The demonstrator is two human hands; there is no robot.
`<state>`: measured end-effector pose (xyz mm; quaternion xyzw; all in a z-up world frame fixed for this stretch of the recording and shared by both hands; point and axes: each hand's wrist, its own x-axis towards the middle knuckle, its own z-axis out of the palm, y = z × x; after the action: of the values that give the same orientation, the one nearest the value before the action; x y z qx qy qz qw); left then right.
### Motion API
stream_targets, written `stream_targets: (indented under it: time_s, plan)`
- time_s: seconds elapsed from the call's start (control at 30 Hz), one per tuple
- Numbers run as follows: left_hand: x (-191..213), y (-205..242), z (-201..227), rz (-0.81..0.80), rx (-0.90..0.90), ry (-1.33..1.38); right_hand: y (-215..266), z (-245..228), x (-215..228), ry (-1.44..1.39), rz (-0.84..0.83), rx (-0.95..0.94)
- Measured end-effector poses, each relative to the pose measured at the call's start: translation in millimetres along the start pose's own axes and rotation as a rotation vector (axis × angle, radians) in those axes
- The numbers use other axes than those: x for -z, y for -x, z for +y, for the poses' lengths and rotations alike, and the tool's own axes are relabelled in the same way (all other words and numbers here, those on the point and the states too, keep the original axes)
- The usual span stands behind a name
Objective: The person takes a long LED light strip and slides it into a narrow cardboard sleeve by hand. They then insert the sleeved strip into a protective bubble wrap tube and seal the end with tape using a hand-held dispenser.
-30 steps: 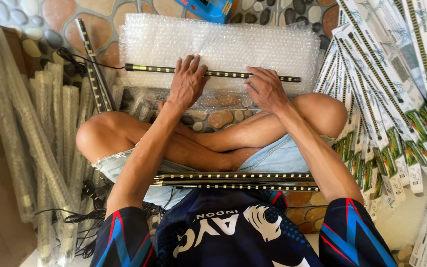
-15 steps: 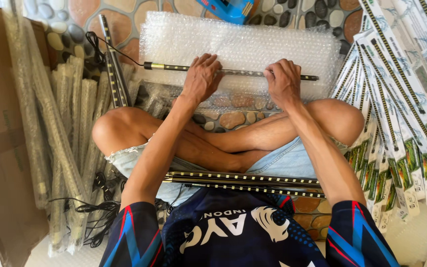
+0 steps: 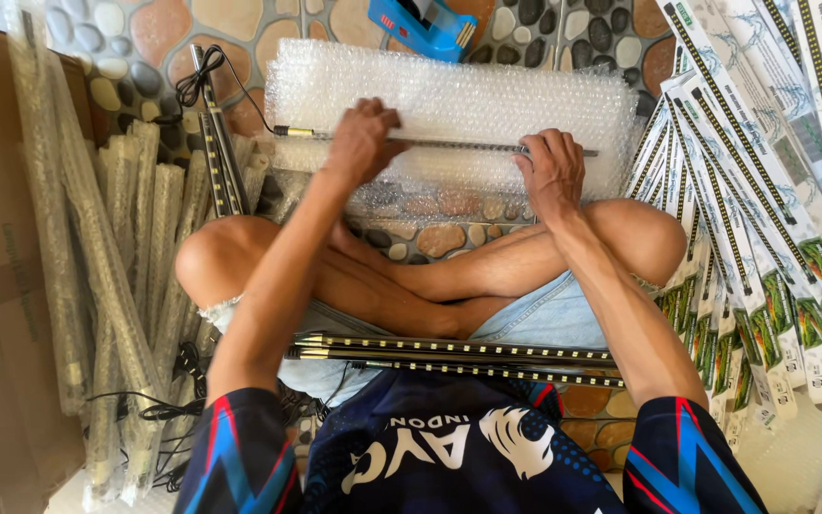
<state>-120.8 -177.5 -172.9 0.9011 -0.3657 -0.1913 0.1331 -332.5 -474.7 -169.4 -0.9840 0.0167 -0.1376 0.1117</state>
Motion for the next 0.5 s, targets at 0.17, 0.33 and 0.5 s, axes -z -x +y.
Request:
stream_targets:
  time_s: [0.17, 0.33, 0.5]
  plan:
    - [105, 38, -66, -0.443, 0.290, -0.231, -6, -22, 11, 0.052, -0.042, -0.114]
    - [61, 51, -122, 0.238, 0.247, 0.116, -7, -27, 14, 0.048, -0.054, -0.126]
    - [36, 43, 25, 0.473, 0.064, -0.141, -4, -20, 9, 0.054, -0.071, -0.131]
